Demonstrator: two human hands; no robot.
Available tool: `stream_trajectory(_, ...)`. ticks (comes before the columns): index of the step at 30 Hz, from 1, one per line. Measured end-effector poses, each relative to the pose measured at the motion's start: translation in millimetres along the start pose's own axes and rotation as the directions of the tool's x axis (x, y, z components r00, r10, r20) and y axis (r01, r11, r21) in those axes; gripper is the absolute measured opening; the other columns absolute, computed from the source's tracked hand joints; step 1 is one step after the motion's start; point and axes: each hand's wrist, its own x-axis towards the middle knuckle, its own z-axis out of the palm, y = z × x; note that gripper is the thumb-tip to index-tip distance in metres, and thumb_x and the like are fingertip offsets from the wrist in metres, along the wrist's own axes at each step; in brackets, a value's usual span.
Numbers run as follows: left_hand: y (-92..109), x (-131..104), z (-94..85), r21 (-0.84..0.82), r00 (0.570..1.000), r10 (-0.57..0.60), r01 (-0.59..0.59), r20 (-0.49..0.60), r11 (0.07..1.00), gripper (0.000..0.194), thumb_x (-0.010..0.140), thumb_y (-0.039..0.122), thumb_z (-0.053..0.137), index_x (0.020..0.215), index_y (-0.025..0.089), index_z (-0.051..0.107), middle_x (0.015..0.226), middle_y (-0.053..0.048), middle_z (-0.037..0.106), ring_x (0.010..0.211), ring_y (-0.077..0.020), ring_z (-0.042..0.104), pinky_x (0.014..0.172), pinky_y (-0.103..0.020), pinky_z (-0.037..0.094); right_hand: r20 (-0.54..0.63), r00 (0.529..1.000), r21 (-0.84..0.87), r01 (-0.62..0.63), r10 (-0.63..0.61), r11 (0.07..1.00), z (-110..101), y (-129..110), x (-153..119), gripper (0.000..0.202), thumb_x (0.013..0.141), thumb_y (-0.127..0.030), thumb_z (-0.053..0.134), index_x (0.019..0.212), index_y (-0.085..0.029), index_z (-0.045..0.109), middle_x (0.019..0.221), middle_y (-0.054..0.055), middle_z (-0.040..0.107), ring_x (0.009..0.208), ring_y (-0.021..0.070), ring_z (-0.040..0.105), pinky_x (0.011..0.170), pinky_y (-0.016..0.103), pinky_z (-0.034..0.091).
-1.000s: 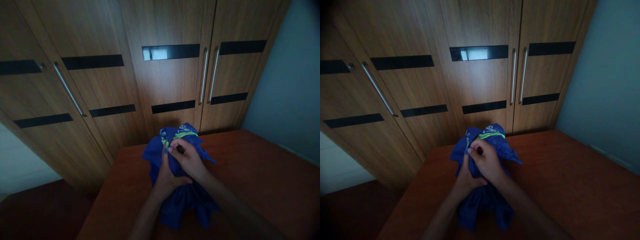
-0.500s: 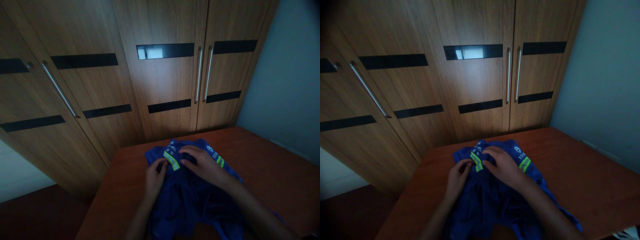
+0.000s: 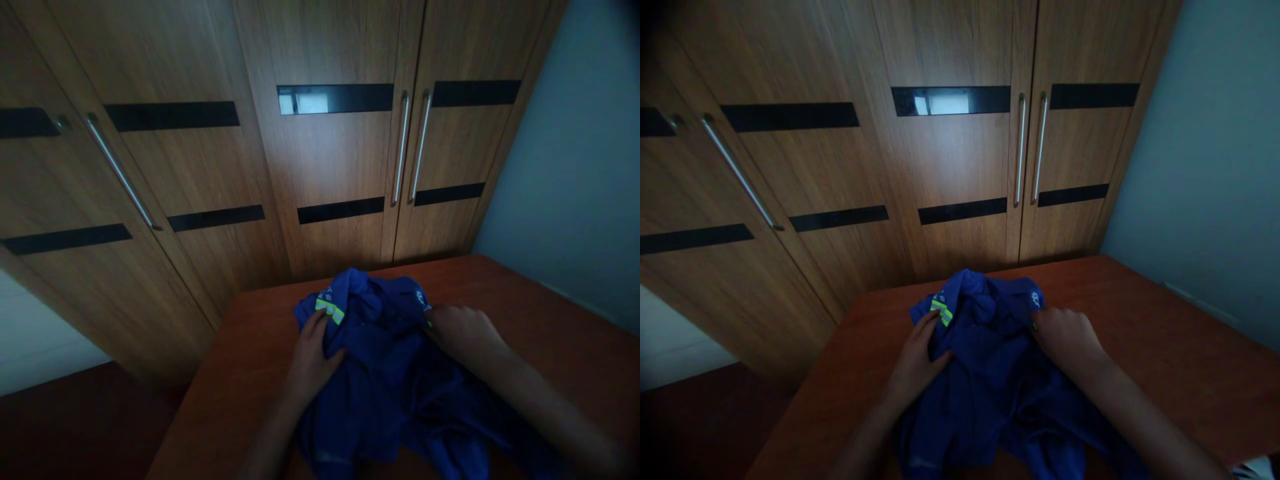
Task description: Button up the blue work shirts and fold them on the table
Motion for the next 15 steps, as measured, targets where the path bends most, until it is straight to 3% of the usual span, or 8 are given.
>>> stream_trajectory(3, 5, 5, 2.8, 0.017, 0.998, 0.009, -0.008, -0.061, 1.0, 0.032, 0.079, 0.014, 0.051, 0.108, 0.017, 0.064, 0.121, -0.012, 0.062, 0.114, -0.0246, 0.057, 0.102, -0.041, 0.041, -0.099, 0.995, -0.046, -0.034, 0.03, 0.998, -35, -2, 8, 0.031, 0.09, -0.036, 0.044, 0.087, -0.017, 0.07, 0.084, 0.015, 0.071, 0.075, 0.0297, 0.069, 0.06, 0.035, 0.049)
stream_trajectory(7, 16, 19, -10.8, -0.176, 0.972, -0.078, 0.038, -0.224, 0.984, 0.022, 0.084, 0.022, 0.049, 0.097, 0.018, 0.066, 0.098, -0.006, 0.07, 0.093, -0.0221, 0.064, 0.086, -0.037, 0.049, -0.273, 0.959, -0.049, -0.09, 0.073, 0.995, -72, -4, 26, 0.031, 0.089, -0.034, 0.043, 0.086, -0.017, 0.07, 0.083, 0.013, 0.071, 0.074, 0.0276, 0.068, 0.061, 0.033, 0.048)
stream_trajectory(10, 28, 32, -25.5, -0.428, 0.921, -0.208, 0.05, -0.33, 0.902, 0.021, 0.085, 0.032, 0.052, 0.093, 0.017, 0.065, 0.091, -0.004, 0.07, 0.085, -0.02, 0.064, 0.08, -0.033, 0.05, -0.388, 0.922, 0.132, 0.054, 0.002, 0.99, -92, -11, 46, 0.028, 0.088, -0.03, 0.045, 0.082, -0.016, 0.069, 0.081, 0.01, 0.07, 0.076, 0.0238, 0.066, 0.065, 0.029, 0.045)
stream_trajectory(12, 39, 37, -32.5, -0.55, 0.903, -0.237, 0.001, -0.358, 0.835, 0.026, 0.085, 0.036, 0.053, 0.1, 0.017, 0.063, 0.098, -0.005, 0.069, 0.09, -0.0203, 0.064, 0.084, -0.033, 0.049, -0.479, 0.878, 0.36, 0.211, -0.014, 0.909, -101, -22, 58, 0.027, 0.087, -0.03, 0.047, 0.075, -0.016, 0.067, 0.075, 0.006, 0.068, 0.074, 0.0202, 0.064, 0.065, 0.026, 0.043)
stream_trajectory(15, 55, 37, -33.8, -0.578, 0.947, -0.098, -0.102, -0.305, 0.81, 0.044, 0.083, 0.045, 0.056, 0.118, 0.018, 0.058, 0.122, -0.009, 0.061, 0.117, -0.024, 0.053, 0.101, -0.037, 0.04, -0.566, 0.821, 0.673, 0.408, 0.075, 0.617, -105, -52, 67, 0.027, 0.086, -0.03, 0.048, 0.067, -0.016, 0.062, 0.065, 0.0, 0.063, 0.066, 0.0158, 0.059, 0.06, 0.023, 0.041)
